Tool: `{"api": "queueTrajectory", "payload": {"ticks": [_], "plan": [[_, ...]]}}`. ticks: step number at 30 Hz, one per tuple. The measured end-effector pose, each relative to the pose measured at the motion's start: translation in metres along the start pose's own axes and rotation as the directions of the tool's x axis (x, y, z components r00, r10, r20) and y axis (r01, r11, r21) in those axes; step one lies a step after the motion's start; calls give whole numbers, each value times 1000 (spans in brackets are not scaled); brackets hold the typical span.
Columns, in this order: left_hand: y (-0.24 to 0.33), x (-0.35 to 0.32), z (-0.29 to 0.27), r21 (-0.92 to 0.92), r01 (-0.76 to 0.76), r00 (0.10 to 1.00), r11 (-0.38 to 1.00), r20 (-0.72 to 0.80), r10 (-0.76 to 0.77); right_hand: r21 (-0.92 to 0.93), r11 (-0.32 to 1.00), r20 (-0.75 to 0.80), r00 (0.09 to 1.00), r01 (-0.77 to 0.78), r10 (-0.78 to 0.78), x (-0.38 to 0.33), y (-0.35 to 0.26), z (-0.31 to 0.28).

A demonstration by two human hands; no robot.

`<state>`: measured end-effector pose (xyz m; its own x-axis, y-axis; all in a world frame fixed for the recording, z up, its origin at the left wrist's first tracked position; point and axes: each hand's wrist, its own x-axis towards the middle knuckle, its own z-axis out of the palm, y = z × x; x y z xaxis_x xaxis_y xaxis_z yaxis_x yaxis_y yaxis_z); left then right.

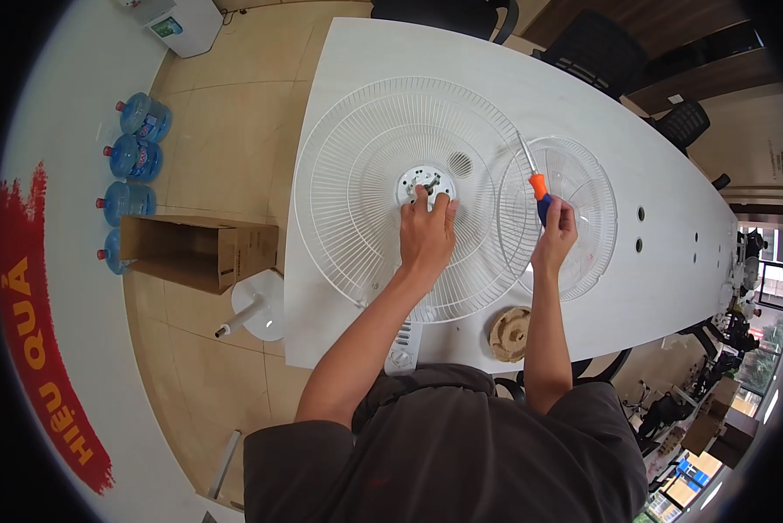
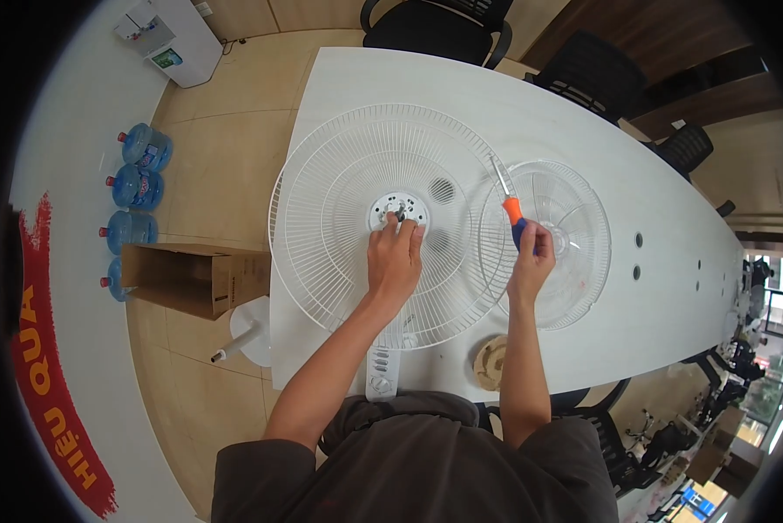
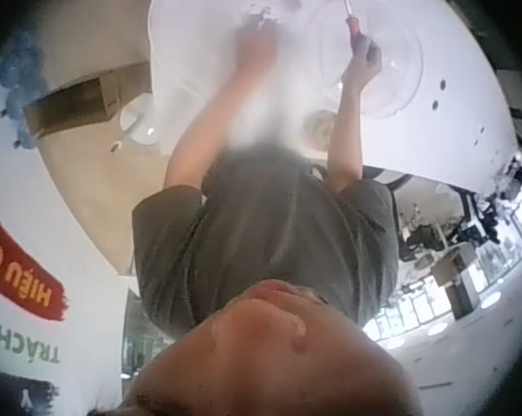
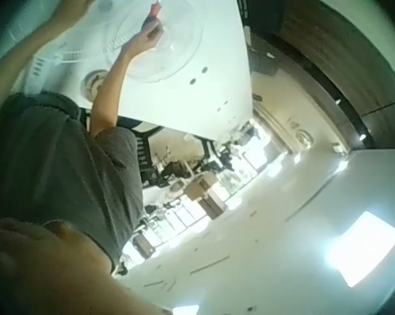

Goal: Assembling the motor and housing of an electric fan.

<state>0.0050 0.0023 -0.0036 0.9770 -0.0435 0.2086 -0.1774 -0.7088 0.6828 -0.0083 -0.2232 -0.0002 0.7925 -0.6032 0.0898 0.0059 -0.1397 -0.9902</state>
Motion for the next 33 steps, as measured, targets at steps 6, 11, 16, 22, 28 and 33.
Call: {"api": "queueTrajectory", "payload": {"ticks": [6,11,16,22,28,33], "plan": [[-10,4,6,-77,-5,1000,997,-6,5,-26,997,224,972,75,-67,4,-2,-1],[-10,14,-26,-179,146,975,973,195,-110,-196,973,302,951,125,-61,3,12,-1],[-13,-6,-108,-456,-173,975,873,-207,85,-171,979,226,971,111,-71,4,23,-6],[-98,-139,-126,-209,234,828,949,-469,-307,-222,964,226,970,144,-92,6,12,-6],[-127,-208,-32,131,82,997,988,-25,-80,-223,964,242,966,144,-88,6,5,1],[-135,-212,1,259,-43,996,965,86,22,-217,963,235,966,162,-110,7,5,0]]}}
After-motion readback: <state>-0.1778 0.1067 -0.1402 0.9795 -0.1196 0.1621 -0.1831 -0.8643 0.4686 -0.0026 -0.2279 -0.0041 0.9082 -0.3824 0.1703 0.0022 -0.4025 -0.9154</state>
